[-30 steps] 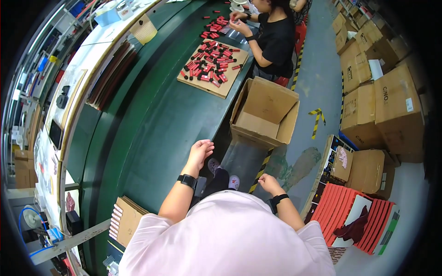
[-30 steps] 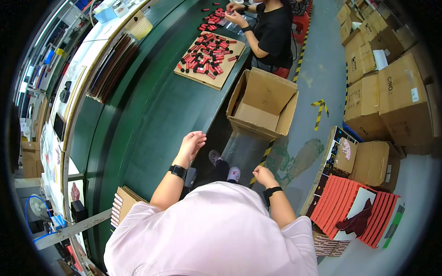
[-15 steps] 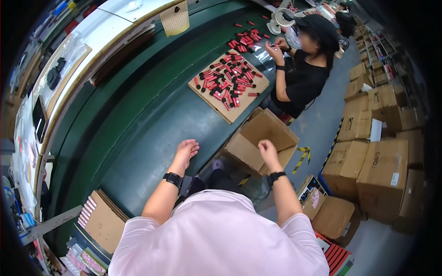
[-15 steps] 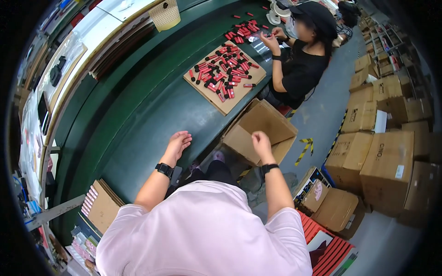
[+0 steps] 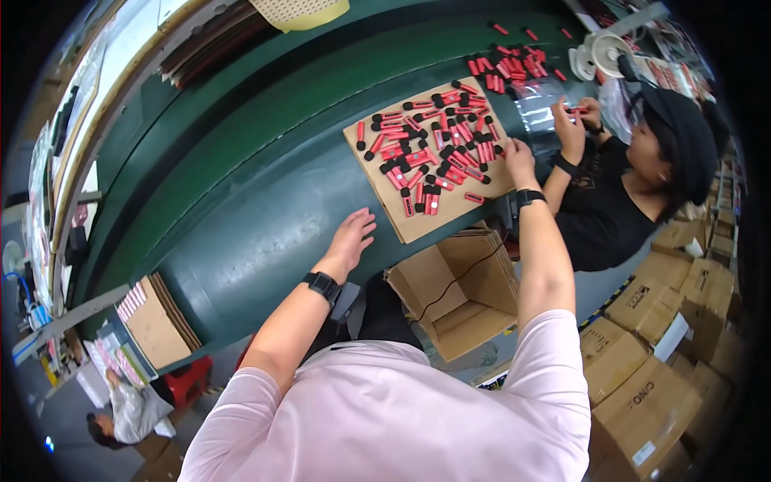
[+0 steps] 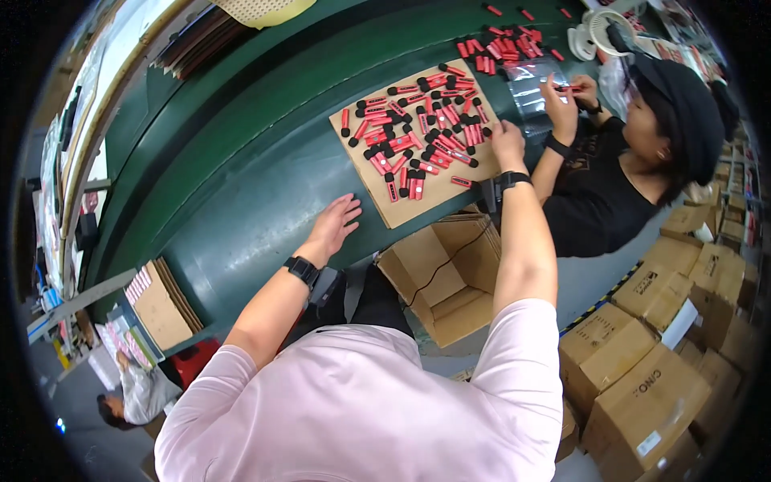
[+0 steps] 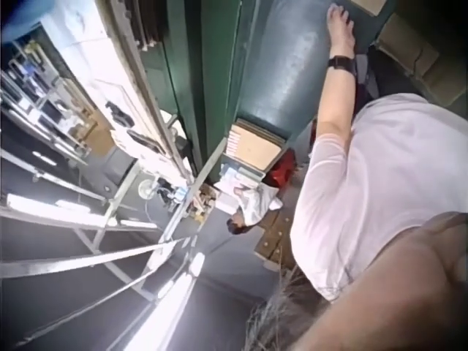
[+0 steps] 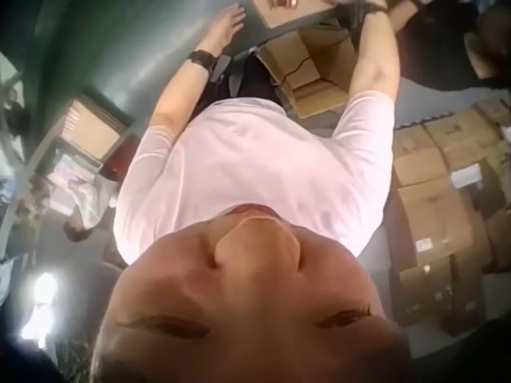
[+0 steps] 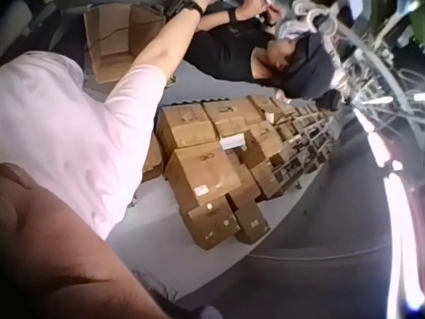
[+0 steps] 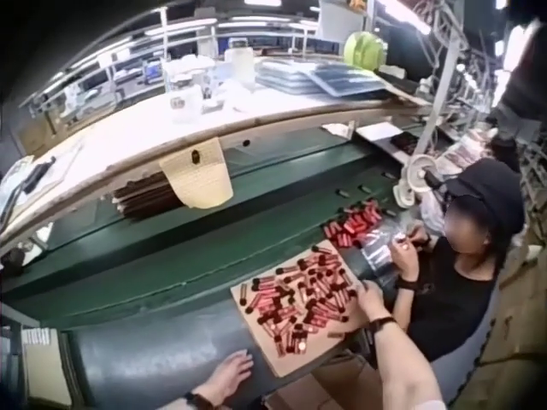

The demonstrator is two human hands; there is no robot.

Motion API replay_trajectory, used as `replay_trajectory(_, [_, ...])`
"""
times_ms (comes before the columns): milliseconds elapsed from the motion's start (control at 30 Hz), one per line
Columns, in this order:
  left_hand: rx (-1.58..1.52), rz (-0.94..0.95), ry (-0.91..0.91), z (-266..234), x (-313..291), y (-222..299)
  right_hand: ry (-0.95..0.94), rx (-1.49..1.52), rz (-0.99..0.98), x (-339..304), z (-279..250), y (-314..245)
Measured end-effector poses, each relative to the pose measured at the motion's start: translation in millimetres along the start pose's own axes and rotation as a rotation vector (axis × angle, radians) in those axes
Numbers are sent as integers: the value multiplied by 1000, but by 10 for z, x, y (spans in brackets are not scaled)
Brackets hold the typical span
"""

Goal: The person picks up a white electronic device, presses its buttons, and places it on a cardboard sheet. After moving a box and another cardboard sheet, they pick up more devices, pressing buttons and fitting small white caps onto them before arranging them on the cardboard.

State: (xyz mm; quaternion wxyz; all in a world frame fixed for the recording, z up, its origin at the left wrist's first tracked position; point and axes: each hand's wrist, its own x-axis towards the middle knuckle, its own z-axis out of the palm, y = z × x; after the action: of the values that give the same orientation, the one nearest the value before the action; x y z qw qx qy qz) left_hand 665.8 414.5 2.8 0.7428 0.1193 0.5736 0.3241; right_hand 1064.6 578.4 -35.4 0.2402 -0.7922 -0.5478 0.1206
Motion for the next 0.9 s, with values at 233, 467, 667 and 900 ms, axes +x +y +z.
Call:
replay_trajectory(233, [-146,-49,39,202,176,-43,-283,-6,23,424,220,139])
replay_trajectory(467, [-142,-37,40,334,200,-83,-491,353,50,540,214,138])
replay_trajectory(667, [-131,-43,88,554,165,-46,-503,501,122,432,72,121])
replay_trajectory(900, [-138,-13,167,605,162,-77,-622,405,29,533,164,291])
